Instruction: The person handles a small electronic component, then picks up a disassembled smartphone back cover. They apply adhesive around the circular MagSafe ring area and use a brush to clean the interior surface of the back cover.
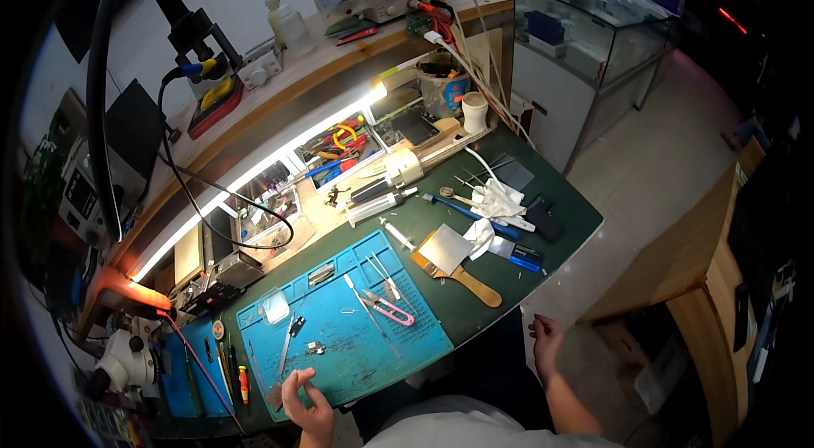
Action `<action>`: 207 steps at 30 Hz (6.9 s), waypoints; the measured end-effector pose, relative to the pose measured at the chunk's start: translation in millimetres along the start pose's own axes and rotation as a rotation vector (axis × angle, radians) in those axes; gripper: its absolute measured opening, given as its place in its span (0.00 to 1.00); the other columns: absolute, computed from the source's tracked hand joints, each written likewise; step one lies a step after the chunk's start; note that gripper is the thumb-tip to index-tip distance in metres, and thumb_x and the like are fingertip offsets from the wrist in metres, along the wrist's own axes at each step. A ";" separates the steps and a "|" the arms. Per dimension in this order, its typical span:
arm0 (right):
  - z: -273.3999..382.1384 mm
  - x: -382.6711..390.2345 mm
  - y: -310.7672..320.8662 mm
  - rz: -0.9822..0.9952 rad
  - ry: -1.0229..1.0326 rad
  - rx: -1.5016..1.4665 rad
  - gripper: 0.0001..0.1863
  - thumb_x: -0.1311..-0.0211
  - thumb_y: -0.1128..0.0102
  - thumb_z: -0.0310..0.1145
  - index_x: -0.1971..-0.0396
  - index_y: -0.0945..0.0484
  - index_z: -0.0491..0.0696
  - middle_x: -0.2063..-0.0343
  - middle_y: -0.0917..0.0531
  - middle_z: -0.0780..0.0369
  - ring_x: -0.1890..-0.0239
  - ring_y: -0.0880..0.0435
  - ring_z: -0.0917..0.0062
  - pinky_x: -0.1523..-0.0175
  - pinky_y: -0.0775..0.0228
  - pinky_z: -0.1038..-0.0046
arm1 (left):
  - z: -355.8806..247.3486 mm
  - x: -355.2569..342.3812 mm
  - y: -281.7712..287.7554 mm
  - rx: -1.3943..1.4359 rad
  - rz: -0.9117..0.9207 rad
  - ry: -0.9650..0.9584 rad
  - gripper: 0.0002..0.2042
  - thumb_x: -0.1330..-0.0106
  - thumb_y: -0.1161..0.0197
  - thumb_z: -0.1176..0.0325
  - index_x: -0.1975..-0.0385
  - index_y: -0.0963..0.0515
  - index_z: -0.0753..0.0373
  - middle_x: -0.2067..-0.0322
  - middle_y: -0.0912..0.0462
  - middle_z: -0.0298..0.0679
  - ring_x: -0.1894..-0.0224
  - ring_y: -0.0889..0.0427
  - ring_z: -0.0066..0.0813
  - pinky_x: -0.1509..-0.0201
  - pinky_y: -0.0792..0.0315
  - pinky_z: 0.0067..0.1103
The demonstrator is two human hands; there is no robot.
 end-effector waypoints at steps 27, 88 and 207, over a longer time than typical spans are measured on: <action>35.2 -36.5 -144.6 0.555 0.600 0.303 0.22 0.41 0.35 0.43 0.50 0.18 0.46 0.55 0.16 0.54 0.51 0.17 0.57 0.45 0.26 0.59 | -26.0 -15.9 -10.9 -0.371 0.155 -0.024 0.15 0.27 0.49 0.68 0.49 0.22 0.69 0.49 0.21 0.51 0.44 0.25 0.52 0.35 0.37 0.43; 385.0 -190.2 -569.6 0.541 0.779 1.316 0.14 0.33 0.47 0.38 0.58 0.18 0.46 0.57 0.16 0.49 0.48 0.19 0.54 0.47 0.27 0.55 | -13.5 9.5 32.7 -0.165 -0.356 -0.088 0.13 0.32 0.43 0.76 0.50 0.30 0.71 0.50 0.28 0.52 0.50 0.23 0.50 0.46 0.25 0.39; 266.2 212.4 -396.7 1.467 0.131 0.103 0.18 0.27 0.43 0.35 0.45 0.23 0.40 0.65 0.14 0.64 0.67 0.19 0.86 0.64 0.26 0.80 | 100.8 -68.0 -58.1 1.133 0.537 0.862 0.15 0.28 0.39 0.70 0.45 0.24 0.70 0.55 0.15 0.39 0.57 0.17 0.22 0.53 0.22 0.21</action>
Point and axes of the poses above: each hand's wrist, its own x-axis away from the middle knuckle, its own y-axis out of the back of the hand, z = x × y, the point moved 10 cm from there along -x, towards the middle knuckle
